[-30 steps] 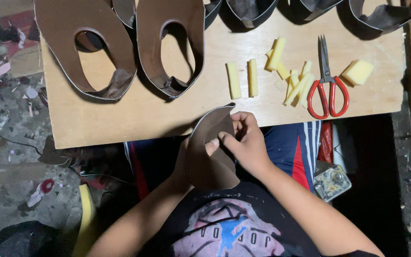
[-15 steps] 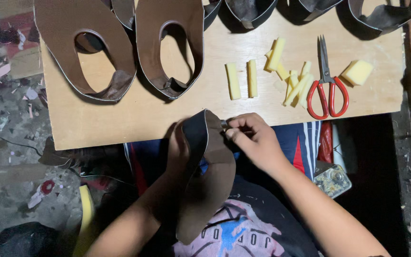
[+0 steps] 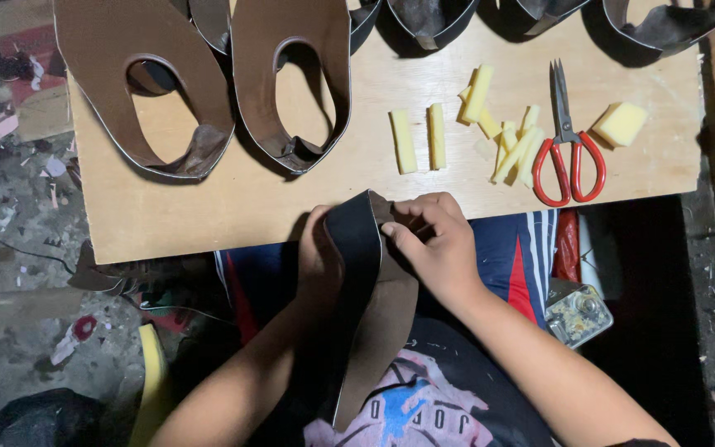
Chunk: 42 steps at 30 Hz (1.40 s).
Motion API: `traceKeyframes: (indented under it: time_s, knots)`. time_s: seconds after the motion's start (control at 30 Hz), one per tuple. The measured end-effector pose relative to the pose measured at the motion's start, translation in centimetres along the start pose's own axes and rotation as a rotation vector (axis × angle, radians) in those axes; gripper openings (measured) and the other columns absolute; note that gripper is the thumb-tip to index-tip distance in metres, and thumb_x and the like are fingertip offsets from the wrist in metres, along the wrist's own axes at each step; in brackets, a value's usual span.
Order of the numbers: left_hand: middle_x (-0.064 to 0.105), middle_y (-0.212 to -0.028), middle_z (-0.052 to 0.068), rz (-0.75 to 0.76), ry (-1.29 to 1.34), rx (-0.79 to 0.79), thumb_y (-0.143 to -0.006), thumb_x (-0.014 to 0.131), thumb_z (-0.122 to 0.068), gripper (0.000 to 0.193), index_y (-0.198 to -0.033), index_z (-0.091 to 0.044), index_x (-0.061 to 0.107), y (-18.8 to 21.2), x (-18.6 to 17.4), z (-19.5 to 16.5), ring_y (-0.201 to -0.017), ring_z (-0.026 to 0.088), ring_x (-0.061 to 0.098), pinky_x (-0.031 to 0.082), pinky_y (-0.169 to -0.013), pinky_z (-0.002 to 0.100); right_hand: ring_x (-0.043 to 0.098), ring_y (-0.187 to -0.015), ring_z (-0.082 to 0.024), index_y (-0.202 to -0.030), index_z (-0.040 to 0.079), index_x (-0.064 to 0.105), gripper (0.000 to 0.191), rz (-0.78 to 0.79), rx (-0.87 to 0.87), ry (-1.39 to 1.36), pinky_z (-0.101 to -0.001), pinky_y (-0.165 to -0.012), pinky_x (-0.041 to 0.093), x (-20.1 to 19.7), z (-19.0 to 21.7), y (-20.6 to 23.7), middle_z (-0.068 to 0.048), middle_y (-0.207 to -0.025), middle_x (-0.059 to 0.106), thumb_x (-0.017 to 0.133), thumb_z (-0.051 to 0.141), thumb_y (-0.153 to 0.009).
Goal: The person cuts a yellow foam block into strips with red-handled scissors on a wooden board, then picks up a brown shoe upper and presses the foam strips inside it, working on their lap. They finish one upper and set it with a pile of completed uppers on the board.
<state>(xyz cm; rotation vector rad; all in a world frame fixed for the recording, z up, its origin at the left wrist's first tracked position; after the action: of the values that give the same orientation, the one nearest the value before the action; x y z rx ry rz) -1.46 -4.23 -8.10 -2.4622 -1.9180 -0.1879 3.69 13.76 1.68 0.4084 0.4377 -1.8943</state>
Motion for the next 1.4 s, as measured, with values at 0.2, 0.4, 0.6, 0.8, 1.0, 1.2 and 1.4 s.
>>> traceKeyframes:
  time_s: [0.2, 0.4, 0.6, 0.8, 1.0, 1.2, 1.4]
  knots:
    - [0.067, -0.103, 0.011, -0.050, 0.001, -0.061, -0.107, 0.034, -0.061, 0.070, -0.114, 0.003, 0.061, -0.1, 0.1, 0.6, -0.097, 0.017, 0.063, 0.052, -0.092, 0.032, 0.060, -0.079, -0.013, -0.098, 0.002, 0.069, 0.026, 0.015, 0.013, -0.019, -0.0250, -0.070, 0.051, 0.4, -0.9, -0.3, -0.007, -0.100, 0.058, 0.086, 0.011, -0.080]
    - [0.064, -0.095, 0.006, -0.006, -0.167, 0.052, -0.107, 0.025, -0.065, 0.073, -0.110, -0.001, 0.060, 0.5, 0.1, -1.0, -0.091, 0.014, 0.062, 0.051, -0.087, 0.028, 0.057, -0.083, -0.016, -0.087, 0.003, 0.069, 0.016, 0.074, 0.057, -0.087, -0.0269, -0.075, 0.050, 0.9, -2.0, -0.8, -0.007, -0.098, 0.055, 0.082, 0.008, -0.079]
    - [0.062, -0.088, 0.008, 0.015, -0.153, -0.042, -0.104, 0.039, -0.066, 0.069, -0.101, 0.001, 0.057, 0.7, 0.9, -1.2, -0.083, 0.014, 0.058, 0.052, -0.076, 0.031, 0.058, -0.090, -0.019, -0.089, 0.003, 0.065, 0.016, 0.168, -0.033, -0.080, -0.0310, -0.082, 0.048, 0.8, 0.5, -0.2, -0.005, -0.092, 0.059, 0.078, 0.012, -0.087]
    - [0.063, -0.089, 0.003, -0.006, -0.051, 0.007, -0.104, 0.032, -0.069, 0.071, -0.104, -0.002, 0.055, 0.4, -0.1, -1.6, -0.084, 0.011, 0.060, 0.052, -0.078, 0.027, 0.054, -0.065, -0.011, -0.097, 0.005, 0.058, 0.032, 0.273, 0.271, -0.073, -0.0263, -0.060, 0.046, 0.7, 0.0, -0.2, 0.001, -0.076, 0.059, 0.080, 0.019, -0.078]
    - [0.062, -0.088, 0.003, 0.018, -0.028, 0.004, -0.104, 0.031, -0.069, 0.069, -0.104, -0.003, 0.054, 0.3, 0.0, -1.9, -0.081, 0.010, 0.059, 0.052, -0.074, 0.026, 0.053, -0.071, -0.016, -0.089, 0.001, 0.064, 0.033, 0.265, 0.192, 0.076, -0.0289, -0.061, 0.046, 1.2, -1.5, -0.2, -0.007, -0.087, 0.058, 0.087, 0.020, -0.075]
    - [0.061, -0.089, 0.003, 0.011, 0.043, -0.026, -0.107, 0.033, -0.063, 0.063, -0.105, -0.004, 0.053, 0.5, 0.2, -2.3, -0.082, 0.010, 0.058, 0.050, -0.074, 0.026, 0.053, -0.113, -0.022, -0.104, -0.002, 0.067, 0.040, 0.317, 0.049, -0.154, -0.0314, -0.094, 0.047, 2.1, -2.3, 0.3, -0.014, -0.123, 0.052, 0.086, 0.014, -0.073]
    - [0.062, -0.095, 0.005, 0.013, 0.060, -0.062, -0.105, 0.057, -0.038, 0.036, -0.108, -0.003, 0.054, 0.4, 0.4, -1.8, -0.086, 0.012, 0.059, 0.052, -0.077, 0.028, 0.055, -0.118, -0.022, -0.107, 0.000, 0.072, 0.035, 0.382, 0.131, -0.151, -0.0323, -0.100, 0.046, 2.9, -2.6, 0.8, -0.010, -0.123, 0.057, 0.084, 0.012, -0.076]
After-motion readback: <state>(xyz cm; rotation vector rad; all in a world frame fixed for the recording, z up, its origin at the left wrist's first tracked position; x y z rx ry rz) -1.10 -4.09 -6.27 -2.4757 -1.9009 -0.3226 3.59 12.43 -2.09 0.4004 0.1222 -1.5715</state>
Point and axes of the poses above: each hand's wrist, its own y-axis away from the middle knuckle, its own x-axis out of the palm, z = x × y, the point moved 6 cm from there along -y, towards the middle knuckle
